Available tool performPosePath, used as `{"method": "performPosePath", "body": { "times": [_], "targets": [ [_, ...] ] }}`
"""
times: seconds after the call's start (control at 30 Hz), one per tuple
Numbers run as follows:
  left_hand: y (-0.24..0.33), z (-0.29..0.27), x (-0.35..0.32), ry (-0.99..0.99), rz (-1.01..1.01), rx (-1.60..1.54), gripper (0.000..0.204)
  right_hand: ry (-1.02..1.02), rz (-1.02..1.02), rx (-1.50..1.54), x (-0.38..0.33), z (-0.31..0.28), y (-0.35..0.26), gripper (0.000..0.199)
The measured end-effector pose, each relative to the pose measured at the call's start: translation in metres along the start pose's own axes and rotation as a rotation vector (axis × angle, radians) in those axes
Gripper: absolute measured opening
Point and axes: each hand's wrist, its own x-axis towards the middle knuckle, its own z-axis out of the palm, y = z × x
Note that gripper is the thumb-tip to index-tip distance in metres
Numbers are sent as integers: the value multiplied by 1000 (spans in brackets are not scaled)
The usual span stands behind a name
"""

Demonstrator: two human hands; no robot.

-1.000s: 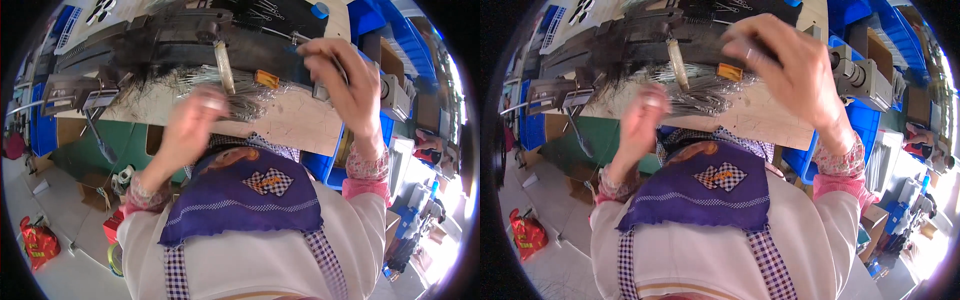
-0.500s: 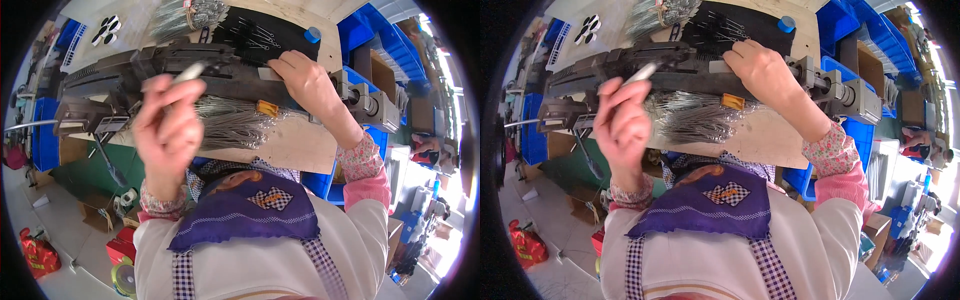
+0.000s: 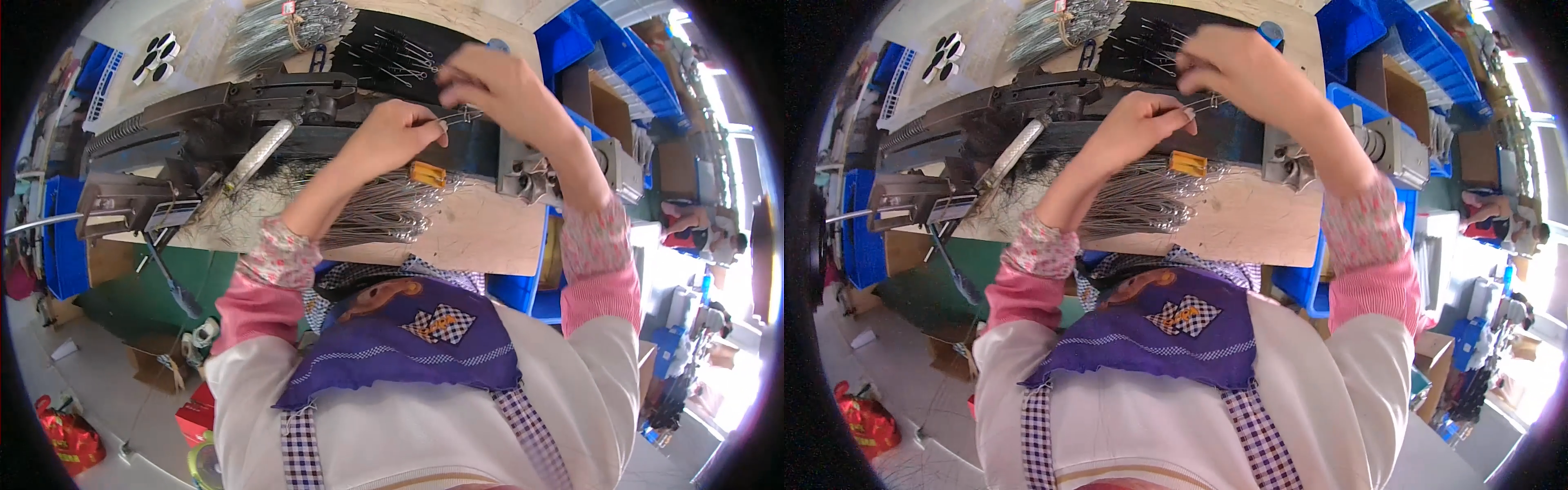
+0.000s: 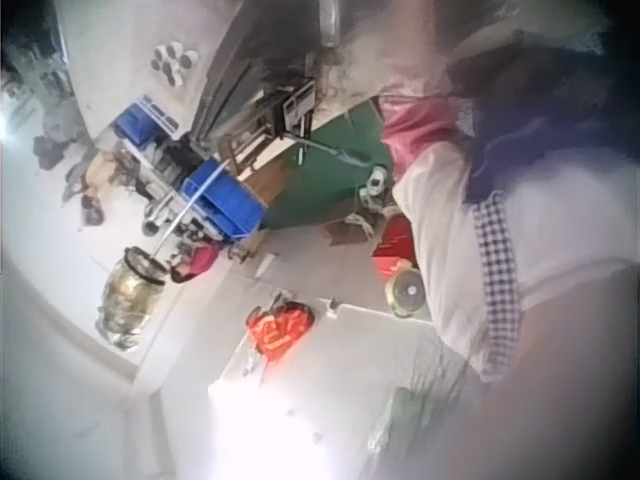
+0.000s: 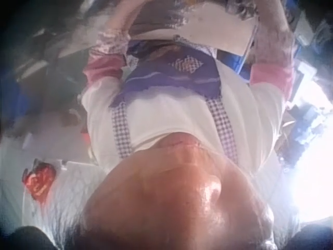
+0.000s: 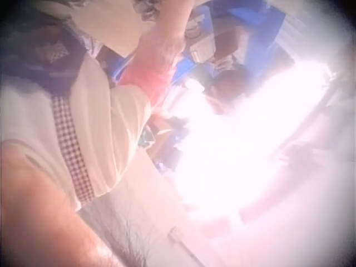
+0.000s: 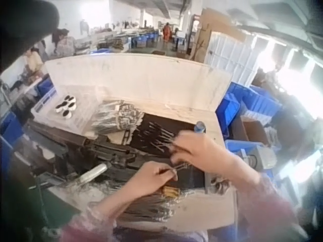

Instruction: Assembling industrial wire brushes by inserting wire bristles into metal sleeves and using a machine to crimp or secure them.

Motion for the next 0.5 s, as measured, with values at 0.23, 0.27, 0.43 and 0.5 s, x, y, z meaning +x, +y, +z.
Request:
{"method": "performPosePath", "body": {
  "times": [0.23, 0.27, 0.43, 0.5],
  "targets": [
    [44, -37, -22, 292, 392, 1108, 6, 120, -303, -242, -3, 29, -7, 12],
    [49, -46, -28, 298, 462, 1197, 5, 123, -320, -232, 1, 33, -6, 12],
    [44, -65, -47, 679, 772, 1134, 19, 219, -254, 110, 17, 43, -7, 16],
    [40, -34, -74, 843, 654, 775, 17, 204, -229, 126, 22, 51, -4, 17]
  ]
}}
